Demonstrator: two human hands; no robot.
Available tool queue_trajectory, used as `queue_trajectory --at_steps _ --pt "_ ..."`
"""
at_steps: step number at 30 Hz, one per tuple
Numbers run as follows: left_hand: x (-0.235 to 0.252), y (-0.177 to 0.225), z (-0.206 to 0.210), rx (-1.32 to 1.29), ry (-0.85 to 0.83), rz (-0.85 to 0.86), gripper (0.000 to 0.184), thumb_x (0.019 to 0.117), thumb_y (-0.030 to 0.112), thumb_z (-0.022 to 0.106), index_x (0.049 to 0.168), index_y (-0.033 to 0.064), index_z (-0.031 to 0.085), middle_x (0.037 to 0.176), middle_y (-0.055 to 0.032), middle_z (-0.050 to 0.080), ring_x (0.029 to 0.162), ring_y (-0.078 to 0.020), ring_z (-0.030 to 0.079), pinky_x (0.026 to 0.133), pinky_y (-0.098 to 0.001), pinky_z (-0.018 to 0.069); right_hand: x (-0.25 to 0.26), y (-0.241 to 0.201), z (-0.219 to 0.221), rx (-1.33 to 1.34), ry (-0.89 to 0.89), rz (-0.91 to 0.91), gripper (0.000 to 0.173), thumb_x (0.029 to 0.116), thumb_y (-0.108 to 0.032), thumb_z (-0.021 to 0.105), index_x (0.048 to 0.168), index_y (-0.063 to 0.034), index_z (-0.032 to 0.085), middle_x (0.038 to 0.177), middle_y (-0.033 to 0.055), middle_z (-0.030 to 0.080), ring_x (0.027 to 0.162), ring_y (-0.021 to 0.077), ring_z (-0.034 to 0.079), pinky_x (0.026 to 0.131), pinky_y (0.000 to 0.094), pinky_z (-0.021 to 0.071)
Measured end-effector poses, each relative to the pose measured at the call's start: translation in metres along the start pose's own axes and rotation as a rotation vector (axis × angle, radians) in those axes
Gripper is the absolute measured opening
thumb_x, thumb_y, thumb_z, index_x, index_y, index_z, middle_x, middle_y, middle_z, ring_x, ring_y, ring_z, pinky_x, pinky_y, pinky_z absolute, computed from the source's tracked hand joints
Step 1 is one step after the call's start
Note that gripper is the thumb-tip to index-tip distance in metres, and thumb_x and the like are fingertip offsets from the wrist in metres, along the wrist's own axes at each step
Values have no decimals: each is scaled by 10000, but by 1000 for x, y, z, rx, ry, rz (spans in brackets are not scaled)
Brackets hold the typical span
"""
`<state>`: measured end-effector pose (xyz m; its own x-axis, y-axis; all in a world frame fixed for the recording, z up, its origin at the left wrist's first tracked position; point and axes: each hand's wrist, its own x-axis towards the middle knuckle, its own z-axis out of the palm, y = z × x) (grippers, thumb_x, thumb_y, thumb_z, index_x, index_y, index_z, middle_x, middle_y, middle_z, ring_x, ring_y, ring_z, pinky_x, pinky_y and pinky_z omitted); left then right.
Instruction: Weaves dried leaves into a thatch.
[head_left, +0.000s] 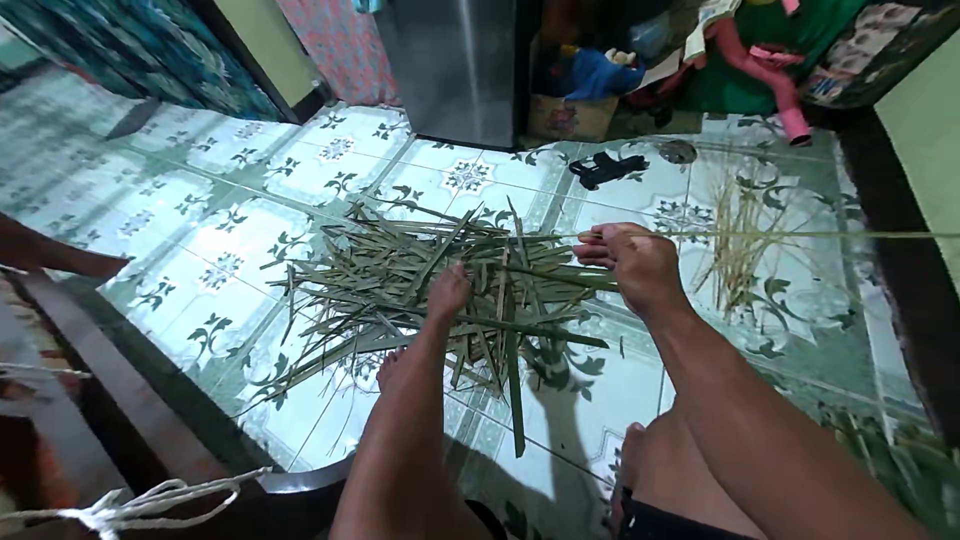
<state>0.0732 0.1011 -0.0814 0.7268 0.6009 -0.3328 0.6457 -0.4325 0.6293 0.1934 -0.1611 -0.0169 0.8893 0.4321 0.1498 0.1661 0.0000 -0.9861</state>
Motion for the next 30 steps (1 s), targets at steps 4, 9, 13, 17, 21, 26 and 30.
queue_trajectory --at_steps 4,9,13,17,21,26,30 --pt "-16 37 -2 -418 22 106 515 1120 423 305 1250 35 618 780 -74 582 594 -163 533 550 -333 481 1 4 11 -95 -83 -100 312 1089 -204 467 1184 -6 688 1040 66 753 897 125 742 843 324 628" --pt "-53 73 -1 -738 -281 248 388 1113 319 398 1362 86 582 709 -6 546 509 -79 480 461 -217 430 -3 2 21 -45 -148 -143 287 1082 -139 460 1203 -2 681 1081 78 748 922 131 743 860 314 628" --pt "-54 72 5 -760 -354 303 379 1103 292 435 1407 116 576 711 -15 543 502 -84 471 456 -222 427 -7 1 27 110 -164 -100 281 1074 -103 457 1192 24 678 1090 101 751 929 187 754 863 358 641" --pt "-29 50 7 -782 -81 115 414 1105 391 400 1309 108 625 638 12 469 451 -89 401 418 -248 385 -7 2 22 211 -154 -55 299 1079 -96 412 1210 38 645 1120 127 739 970 230 749 888 400 634" --pt "-43 66 19 -483 -68 289 461 1112 359 360 1297 41 637 888 -97 640 701 -163 569 668 -355 512 -7 3 23 196 -147 -61 302 1072 -91 412 1199 39 654 1128 125 734 982 221 746 895 391 633" --pt "-41 56 12 -380 -23 240 513 1120 388 320 1326 22 614 1088 -200 668 920 -283 640 825 -484 531 -4 2 8 216 -156 -96 308 1071 -102 398 1207 25 644 1153 115 734 997 226 745 909 393 626" --pt "-52 71 18 -277 -24 317 489 1120 347 315 1285 11 631 1022 -188 678 901 -279 652 831 -488 540 -5 1 10 192 -163 -86 304 1075 -103 413 1194 22 664 1143 108 732 987 209 743 904 377 627"
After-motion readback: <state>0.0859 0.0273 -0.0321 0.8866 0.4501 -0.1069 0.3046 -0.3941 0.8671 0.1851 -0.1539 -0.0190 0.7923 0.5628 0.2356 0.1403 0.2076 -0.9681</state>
